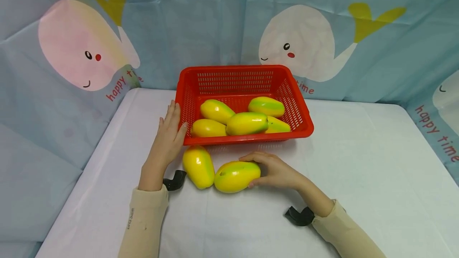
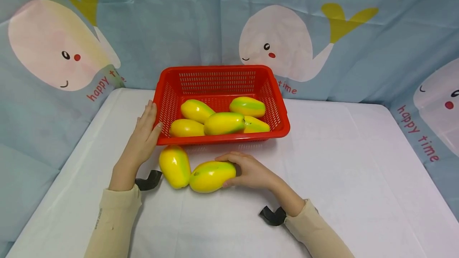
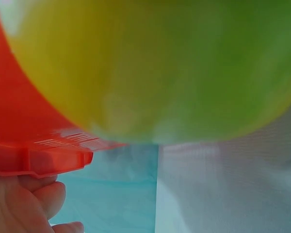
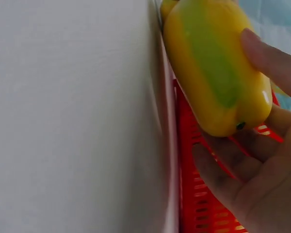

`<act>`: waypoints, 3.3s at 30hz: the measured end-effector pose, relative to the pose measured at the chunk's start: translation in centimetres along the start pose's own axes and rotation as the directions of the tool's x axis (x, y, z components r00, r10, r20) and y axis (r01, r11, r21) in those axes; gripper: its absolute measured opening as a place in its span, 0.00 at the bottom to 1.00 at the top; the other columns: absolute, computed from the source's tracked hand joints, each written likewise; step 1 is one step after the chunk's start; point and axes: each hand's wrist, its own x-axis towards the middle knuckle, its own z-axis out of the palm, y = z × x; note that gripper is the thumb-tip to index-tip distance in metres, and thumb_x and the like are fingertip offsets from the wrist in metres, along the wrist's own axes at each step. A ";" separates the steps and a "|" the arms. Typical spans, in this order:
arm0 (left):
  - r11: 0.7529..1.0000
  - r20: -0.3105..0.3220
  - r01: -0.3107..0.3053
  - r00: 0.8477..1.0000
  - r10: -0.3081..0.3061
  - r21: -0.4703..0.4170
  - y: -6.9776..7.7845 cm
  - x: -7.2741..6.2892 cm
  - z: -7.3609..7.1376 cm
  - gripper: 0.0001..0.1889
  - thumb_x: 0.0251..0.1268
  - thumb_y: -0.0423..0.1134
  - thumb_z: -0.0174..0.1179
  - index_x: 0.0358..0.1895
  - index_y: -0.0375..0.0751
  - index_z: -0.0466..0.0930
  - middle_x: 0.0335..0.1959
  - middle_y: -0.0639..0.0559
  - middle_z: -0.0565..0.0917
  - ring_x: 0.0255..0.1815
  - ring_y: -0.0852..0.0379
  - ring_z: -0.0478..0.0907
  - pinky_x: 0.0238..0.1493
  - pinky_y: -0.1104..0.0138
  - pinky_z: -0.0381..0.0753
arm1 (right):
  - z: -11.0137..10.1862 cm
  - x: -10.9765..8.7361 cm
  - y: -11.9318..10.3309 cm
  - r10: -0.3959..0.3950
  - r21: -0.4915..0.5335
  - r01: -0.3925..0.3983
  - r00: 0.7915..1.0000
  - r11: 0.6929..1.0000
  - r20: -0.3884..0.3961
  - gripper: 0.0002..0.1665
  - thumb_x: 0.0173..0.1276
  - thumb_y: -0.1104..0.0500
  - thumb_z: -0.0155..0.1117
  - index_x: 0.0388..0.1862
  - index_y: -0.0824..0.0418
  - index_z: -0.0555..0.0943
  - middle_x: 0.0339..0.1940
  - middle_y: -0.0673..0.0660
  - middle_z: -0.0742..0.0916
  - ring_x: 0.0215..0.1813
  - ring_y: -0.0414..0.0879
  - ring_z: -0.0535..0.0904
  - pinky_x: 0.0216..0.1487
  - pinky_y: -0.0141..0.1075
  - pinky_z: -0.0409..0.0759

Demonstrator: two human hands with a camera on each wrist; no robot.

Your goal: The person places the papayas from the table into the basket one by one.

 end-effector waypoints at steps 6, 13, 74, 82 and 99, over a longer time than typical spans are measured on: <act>1.000 0.001 0.001 1.000 -0.001 0.004 0.0 -0.1 -0.1 0.33 0.75 0.45 0.40 0.75 0.35 0.40 0.77 0.44 0.39 0.76 0.48 0.36 0.70 0.45 0.36 | -0.4 -0.2 -1.0 -0.007 0.002 0.007 1.000 1.000 -0.003 0.35 0.53 0.47 0.74 0.60 0.53 0.76 0.56 0.46 0.80 0.59 0.43 0.73 0.62 0.46 0.69; 1.000 -0.001 -0.001 1.000 0.001 0.001 0.0 -0.1 -0.1 0.33 0.74 0.44 0.40 0.75 0.34 0.40 0.77 0.43 0.39 0.76 0.48 0.36 0.71 0.45 0.35 | -1.1 -0.5 -1.9 -0.039 0.021 0.039 0.999 0.999 -0.037 0.35 0.53 0.48 0.74 0.60 0.53 0.76 0.56 0.45 0.80 0.60 0.43 0.72 0.64 0.46 0.67; 1.000 -0.016 0.014 1.000 -0.014 0.005 0.2 -0.4 0.2 0.33 0.74 0.46 0.41 0.75 0.34 0.41 0.77 0.44 0.40 0.76 0.48 0.38 0.71 0.46 0.37 | -11.0 9.0 -1.6 0.283 0.235 -0.223 0.923 0.946 -0.262 0.34 0.58 0.55 0.71 0.63 0.54 0.73 0.57 0.52 0.78 0.52 0.49 0.74 0.52 0.42 0.76; 1.000 -0.020 0.010 1.000 -0.010 0.010 0.1 -0.5 0.1 0.34 0.74 0.46 0.42 0.74 0.33 0.42 0.76 0.43 0.41 0.76 0.47 0.38 0.71 0.45 0.37 | -10.5 9.4 0.3 0.309 0.231 -0.249 0.908 0.941 -0.282 0.36 0.57 0.54 0.71 0.65 0.55 0.72 0.57 0.54 0.78 0.52 0.51 0.72 0.52 0.43 0.75; 1.000 -0.021 0.015 1.000 -0.015 0.002 0.1 -0.5 0.2 0.34 0.74 0.45 0.42 0.75 0.34 0.41 0.77 0.43 0.40 0.76 0.48 0.37 0.71 0.46 0.37 | -9.9 9.8 0.9 0.347 0.193 -0.309 0.915 0.931 -0.208 0.36 0.60 0.57 0.68 0.67 0.60 0.68 0.59 0.60 0.76 0.55 0.56 0.73 0.57 0.48 0.74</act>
